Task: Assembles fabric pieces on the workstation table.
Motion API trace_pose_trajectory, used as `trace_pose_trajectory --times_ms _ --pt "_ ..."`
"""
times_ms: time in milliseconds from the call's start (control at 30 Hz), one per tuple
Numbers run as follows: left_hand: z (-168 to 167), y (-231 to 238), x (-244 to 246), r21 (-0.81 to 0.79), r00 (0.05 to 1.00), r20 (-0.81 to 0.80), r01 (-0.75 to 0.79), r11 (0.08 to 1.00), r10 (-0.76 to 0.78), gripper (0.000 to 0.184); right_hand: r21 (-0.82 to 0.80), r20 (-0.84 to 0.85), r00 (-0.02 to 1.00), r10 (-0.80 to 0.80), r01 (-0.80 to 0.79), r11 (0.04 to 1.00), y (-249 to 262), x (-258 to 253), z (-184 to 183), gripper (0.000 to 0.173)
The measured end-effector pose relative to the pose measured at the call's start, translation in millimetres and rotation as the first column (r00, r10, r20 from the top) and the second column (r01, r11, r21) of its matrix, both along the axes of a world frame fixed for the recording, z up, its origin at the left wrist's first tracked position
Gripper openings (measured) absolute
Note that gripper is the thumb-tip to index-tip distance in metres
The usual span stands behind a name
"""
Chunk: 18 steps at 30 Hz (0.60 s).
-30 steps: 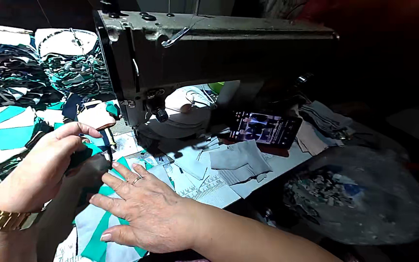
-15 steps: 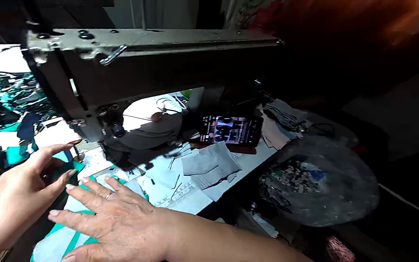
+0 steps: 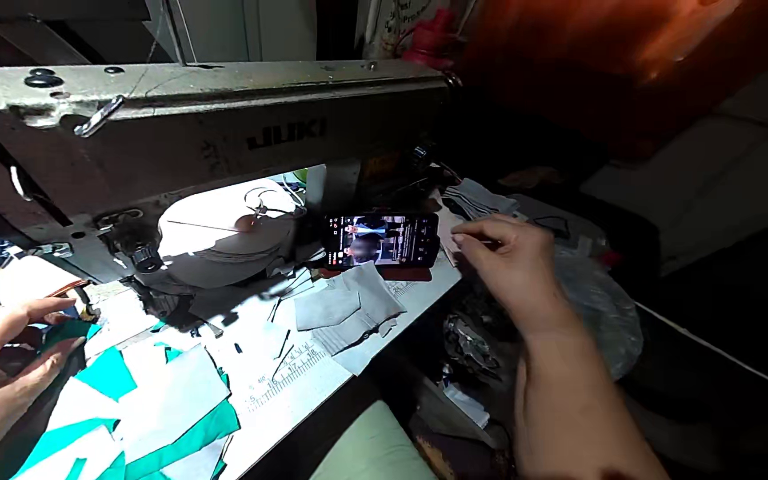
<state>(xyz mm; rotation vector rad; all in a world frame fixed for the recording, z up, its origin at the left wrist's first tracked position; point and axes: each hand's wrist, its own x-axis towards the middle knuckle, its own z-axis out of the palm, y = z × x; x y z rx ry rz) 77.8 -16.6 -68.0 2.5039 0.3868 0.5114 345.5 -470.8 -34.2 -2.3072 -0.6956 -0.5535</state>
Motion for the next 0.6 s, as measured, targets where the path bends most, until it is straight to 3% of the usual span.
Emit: trace_pose_trajectory --times_ms 133,300,600 --pt "-4 3 0 0.014 0.999 -0.02 -0.042 0.999 0.042 0.035 -0.06 -0.075 0.991 -0.114 0.109 0.992 -34 33 -24 0.011" --pt "3 -6 0 -0.006 0.991 -0.078 -0.105 0.994 0.105 0.038 -0.127 -0.057 0.992 -0.111 0.103 0.987 -27 37 -30 0.009" --pt "10 -23 8 -0.03 0.998 0.007 -0.057 0.998 0.057 0.034 -0.161 -0.007 0.988 -0.152 0.149 0.976 -22 38 -34 0.01"
